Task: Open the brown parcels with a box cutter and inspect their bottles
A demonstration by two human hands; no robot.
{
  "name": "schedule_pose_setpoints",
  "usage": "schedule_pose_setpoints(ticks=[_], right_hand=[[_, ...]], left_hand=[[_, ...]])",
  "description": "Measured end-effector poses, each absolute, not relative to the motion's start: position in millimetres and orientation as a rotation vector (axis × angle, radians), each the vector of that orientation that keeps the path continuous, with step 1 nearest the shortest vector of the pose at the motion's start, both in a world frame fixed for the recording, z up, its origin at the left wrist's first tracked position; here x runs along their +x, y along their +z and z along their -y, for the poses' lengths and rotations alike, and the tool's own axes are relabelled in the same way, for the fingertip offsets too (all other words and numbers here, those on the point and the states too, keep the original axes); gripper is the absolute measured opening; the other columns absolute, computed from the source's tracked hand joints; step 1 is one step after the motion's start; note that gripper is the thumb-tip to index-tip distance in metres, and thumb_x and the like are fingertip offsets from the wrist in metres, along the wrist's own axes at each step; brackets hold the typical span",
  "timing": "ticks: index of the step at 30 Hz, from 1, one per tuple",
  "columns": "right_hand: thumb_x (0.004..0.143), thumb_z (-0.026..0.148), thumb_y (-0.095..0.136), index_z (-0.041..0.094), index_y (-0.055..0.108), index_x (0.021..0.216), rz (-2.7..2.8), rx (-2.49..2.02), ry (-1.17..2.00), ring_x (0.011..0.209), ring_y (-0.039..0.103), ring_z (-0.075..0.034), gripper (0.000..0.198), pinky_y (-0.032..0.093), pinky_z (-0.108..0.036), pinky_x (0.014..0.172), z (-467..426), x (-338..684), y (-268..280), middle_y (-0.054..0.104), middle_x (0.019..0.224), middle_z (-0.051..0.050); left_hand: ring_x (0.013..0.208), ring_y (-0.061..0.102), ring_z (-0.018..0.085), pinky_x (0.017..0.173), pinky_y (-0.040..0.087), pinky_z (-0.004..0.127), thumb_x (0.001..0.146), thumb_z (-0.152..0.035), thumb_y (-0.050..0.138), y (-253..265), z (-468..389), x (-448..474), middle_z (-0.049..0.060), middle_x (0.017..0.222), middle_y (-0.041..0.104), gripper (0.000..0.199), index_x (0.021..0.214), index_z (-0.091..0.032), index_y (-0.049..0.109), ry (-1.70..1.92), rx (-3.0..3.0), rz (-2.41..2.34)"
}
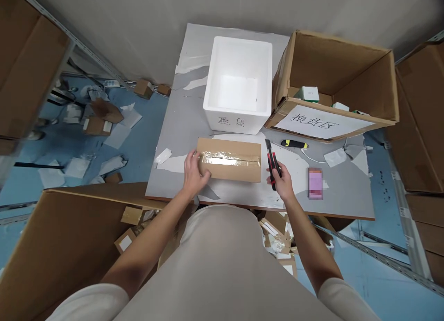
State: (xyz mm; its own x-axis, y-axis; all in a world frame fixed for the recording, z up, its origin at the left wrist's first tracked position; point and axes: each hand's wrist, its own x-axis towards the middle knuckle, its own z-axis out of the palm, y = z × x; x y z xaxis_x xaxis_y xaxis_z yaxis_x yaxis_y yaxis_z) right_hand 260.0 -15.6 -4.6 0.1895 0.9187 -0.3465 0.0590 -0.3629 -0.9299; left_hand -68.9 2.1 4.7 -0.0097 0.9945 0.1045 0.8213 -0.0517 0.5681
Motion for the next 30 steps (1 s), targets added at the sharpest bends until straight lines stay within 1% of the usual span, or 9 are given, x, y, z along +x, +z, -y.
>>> schedule_pose_setpoints(ticks=[2,3,6,8,12,17,20,25,30], right_hand=[[0.081,0.056,0.057,0.026,0.031,0.146,0.985,-1.694,1.326,0.049,0.054,-0.009,0.076,0.046,-0.024,0.044,35,269,-2,0.066,0.096,-0.005],[0.081,0.056,0.057,0.027,0.030,0.147,0.996,-1.709,1.352,0.049,0.054,-0.008,0.077,0.046,-0.024,0.043,42,271,0,0.066,0.095,-0.005],[0.081,0.056,0.057,0.028,0.034,0.146,1.017,-1.707,1.421,0.049,0.052,-0.008,0.075,0.046,-0.024,0.042,54,273,4,0.066,0.093,-0.004],[0.082,0.055,0.057,0.027,0.035,0.146,1.021,-1.700,1.449,0.049,0.052,-0.008,0.074,0.046,-0.024,0.042,55,273,8,0.066,0.090,-0.004],[0.083,0.054,0.056,0.028,0.034,0.146,1.038,-1.699,1.512,0.048,0.051,-0.007,0.072,0.044,-0.022,0.039,53,279,15,0.064,0.086,-0.002],[0.084,0.050,0.055,0.027,0.037,0.145,1.182,-1.740,1.547,0.043,0.048,-0.006,0.068,0.043,-0.021,0.039,53,298,19,0.059,0.073,0.002],[0.085,0.048,0.054,0.026,0.037,0.146,1.276,-1.749,1.573,0.042,0.047,-0.006,0.066,0.043,-0.021,0.038,59,307,18,0.058,0.070,0.003],[0.086,0.047,0.053,0.024,0.039,0.145,1.320,-1.713,1.619,0.042,0.048,-0.007,0.065,0.045,-0.023,0.039,73,306,22,0.056,0.068,0.003],[0.087,0.050,0.051,0.024,0.037,0.146,1.286,-1.745,1.647,0.041,0.047,-0.008,0.066,0.042,-0.022,0.036,82,308,22,0.053,0.062,0.004]], left_hand=[[0.144,0.016,0.036,0.114,0.018,0.051,0.070,-0.050,0.064,14,-17,-64,0.019,0.152,0.025,0.082,0.139,-0.016,0.036,0.471,2.148,-1.746],[0.144,0.012,0.039,0.114,0.014,0.054,0.066,-0.058,0.066,17,-22,-61,0.019,0.154,0.022,0.091,0.141,-0.016,0.036,0.353,2.209,-1.703],[0.143,0.008,0.044,0.111,0.008,0.061,0.053,-0.073,0.069,19,-28,-53,0.020,0.156,0.016,0.116,0.146,-0.016,0.030,0.124,2.258,-1.691],[0.143,0.008,0.044,0.111,0.007,0.061,0.050,-0.076,0.067,18,-27,-51,0.020,0.157,0.014,0.121,0.147,-0.016,0.028,0.078,2.250,-1.715],[0.144,0.010,0.042,0.112,0.009,0.057,0.051,-0.077,0.066,14,-22,-50,0.020,0.157,0.015,0.120,0.148,-0.016,0.028,0.089,2.242,-1.737],[0.144,0.009,0.042,0.108,0.022,0.055,0.051,-0.075,0.068,15,-20,-48,0.020,0.156,0.015,0.119,0.147,-0.016,0.030,0.085,2.210,-1.762],[0.144,0.009,0.043,0.104,0.027,0.056,0.052,-0.074,0.068,18,-21,-46,0.020,0.156,0.016,0.118,0.147,-0.016,0.028,0.051,2.186,-1.773],[0.144,0.009,0.041,0.103,0.028,0.055,0.053,-0.073,0.068,19,-21,-46,0.020,0.156,0.015,0.118,0.148,-0.017,0.026,0.020,2.181,-1.771],[0.144,0.009,0.040,0.103,0.029,0.055,0.054,-0.074,0.066,19,-20,-47,0.019,0.157,0.014,0.118,0.149,-0.017,0.025,-0.014,2.199,-1.755]])
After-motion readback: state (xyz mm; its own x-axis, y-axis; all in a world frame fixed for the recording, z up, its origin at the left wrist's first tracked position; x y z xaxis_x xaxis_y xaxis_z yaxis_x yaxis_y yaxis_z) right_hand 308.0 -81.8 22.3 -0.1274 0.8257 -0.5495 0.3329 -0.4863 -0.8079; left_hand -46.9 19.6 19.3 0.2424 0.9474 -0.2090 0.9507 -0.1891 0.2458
